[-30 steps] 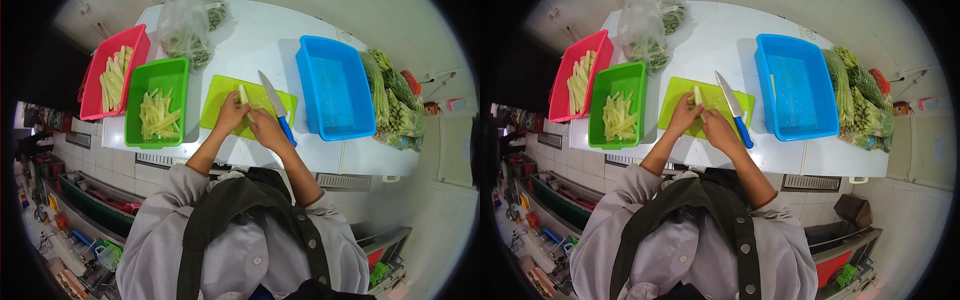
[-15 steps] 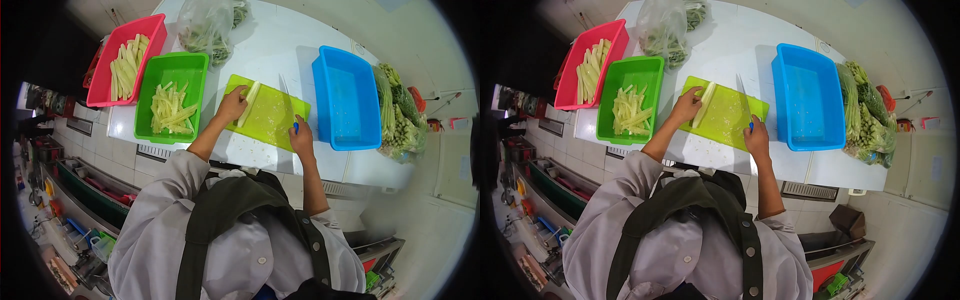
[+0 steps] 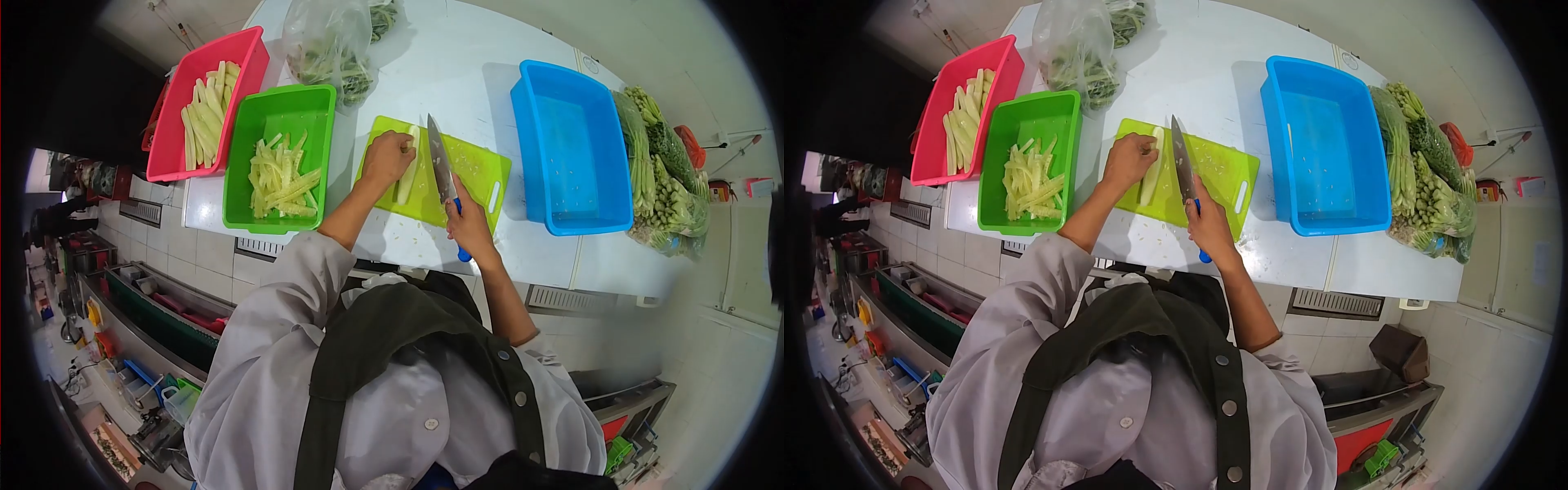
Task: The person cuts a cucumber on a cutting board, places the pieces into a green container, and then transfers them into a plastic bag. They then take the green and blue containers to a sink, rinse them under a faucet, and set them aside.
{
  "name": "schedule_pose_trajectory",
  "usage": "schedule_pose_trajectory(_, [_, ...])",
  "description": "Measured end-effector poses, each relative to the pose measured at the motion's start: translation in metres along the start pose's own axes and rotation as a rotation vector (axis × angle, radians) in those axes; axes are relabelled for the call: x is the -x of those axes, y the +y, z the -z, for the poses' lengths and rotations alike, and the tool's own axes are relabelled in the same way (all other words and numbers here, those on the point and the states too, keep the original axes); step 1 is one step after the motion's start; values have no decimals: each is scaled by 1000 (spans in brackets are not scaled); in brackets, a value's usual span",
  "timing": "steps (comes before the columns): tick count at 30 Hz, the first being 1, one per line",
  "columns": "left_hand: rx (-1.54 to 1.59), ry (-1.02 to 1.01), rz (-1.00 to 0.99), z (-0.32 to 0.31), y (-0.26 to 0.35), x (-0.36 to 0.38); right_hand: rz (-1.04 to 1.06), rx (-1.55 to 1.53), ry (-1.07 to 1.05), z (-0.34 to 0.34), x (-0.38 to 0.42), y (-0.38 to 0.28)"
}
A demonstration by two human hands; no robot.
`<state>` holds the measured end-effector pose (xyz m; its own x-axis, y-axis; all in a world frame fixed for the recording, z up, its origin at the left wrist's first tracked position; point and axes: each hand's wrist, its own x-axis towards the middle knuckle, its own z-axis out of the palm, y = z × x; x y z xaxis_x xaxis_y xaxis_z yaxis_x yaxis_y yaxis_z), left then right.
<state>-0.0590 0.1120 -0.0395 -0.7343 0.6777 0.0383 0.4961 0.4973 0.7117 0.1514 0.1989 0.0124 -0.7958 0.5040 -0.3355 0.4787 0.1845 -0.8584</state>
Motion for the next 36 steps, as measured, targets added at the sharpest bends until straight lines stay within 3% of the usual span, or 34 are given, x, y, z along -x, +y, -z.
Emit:
schedule_pose_trajectory(4, [68,29,92,-1,-2,0,16,65,-36,2,-7,-3])
schedule_pose_trajectory(8, [54,96,28,-7,-10,-6,-10,107,-61,1,-14,-8])
schedule_pose_trajectory(16, [279,100,127,-11,-12,-5,174,315,5,-3,-30,8])
schedule_pose_trajectory(28, [300,101,159,-13,-14,-6,2,340,-106,-3,-40,-57])
schedule_pose_trajectory(32, [326,105,182,-15,-15,-6,-24,334,-95,-12,-32,-51])
schedule_pose_trajectory(36, [364,118,179,-14,-12,-4,100,389,-33,-24,-12,-19])
